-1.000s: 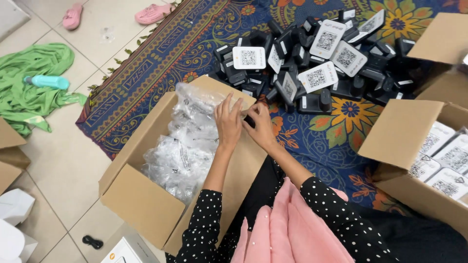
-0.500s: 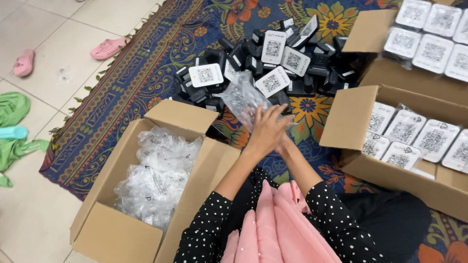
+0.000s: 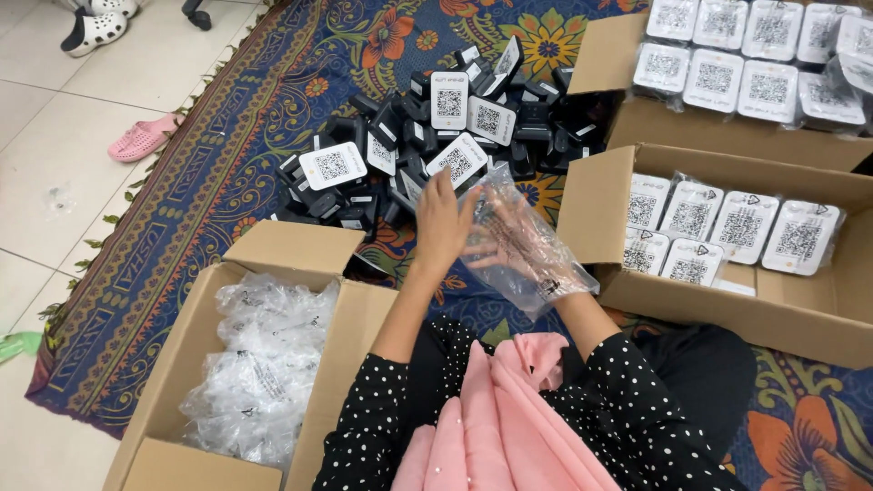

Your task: The person packages small electronic devices into individual plastic bags and then places them into cardboard shipping boxes.

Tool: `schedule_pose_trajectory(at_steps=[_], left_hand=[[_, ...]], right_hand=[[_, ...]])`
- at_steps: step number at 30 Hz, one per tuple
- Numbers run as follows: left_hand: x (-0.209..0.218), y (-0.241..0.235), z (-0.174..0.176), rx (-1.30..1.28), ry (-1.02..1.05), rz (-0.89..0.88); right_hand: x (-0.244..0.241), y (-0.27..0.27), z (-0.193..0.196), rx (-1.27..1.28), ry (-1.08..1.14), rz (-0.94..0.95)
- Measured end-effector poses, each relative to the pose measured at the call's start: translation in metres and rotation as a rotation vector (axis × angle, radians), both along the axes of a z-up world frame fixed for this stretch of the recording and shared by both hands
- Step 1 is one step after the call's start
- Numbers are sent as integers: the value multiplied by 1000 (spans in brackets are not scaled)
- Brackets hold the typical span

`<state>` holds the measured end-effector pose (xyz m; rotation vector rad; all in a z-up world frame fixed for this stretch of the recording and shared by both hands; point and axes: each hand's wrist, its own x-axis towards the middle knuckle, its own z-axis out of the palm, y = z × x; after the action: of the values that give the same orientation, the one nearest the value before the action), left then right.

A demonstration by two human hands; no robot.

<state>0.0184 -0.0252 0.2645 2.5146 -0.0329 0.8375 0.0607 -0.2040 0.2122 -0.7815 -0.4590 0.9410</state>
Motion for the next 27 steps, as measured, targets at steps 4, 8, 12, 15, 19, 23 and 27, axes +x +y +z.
schedule_pose_trajectory(at_steps=[4,8,12,15,19,23,27], left_hand=[[10,12,-33,-123,392,38],[1,23,-40,-158,268,77],[2,56,-43,-236,130,256],[7,77,-47,-194,76,286],[9,77,-51,-152,156,299],[6,50,-40,-79,103,307],[-20,-16,-18,58,-47,61]], right_hand=[[-9,9,1,-66,-52,66],[-3,3,2,-10,-72,184],[1,-20,7,-214,-169,119],[13,-46,-4,-151,-98,128],[14,-57,2,-71,-36,164],[13,-52,11,-203,-133,90],[9,-40,6,-324,-145,4]])
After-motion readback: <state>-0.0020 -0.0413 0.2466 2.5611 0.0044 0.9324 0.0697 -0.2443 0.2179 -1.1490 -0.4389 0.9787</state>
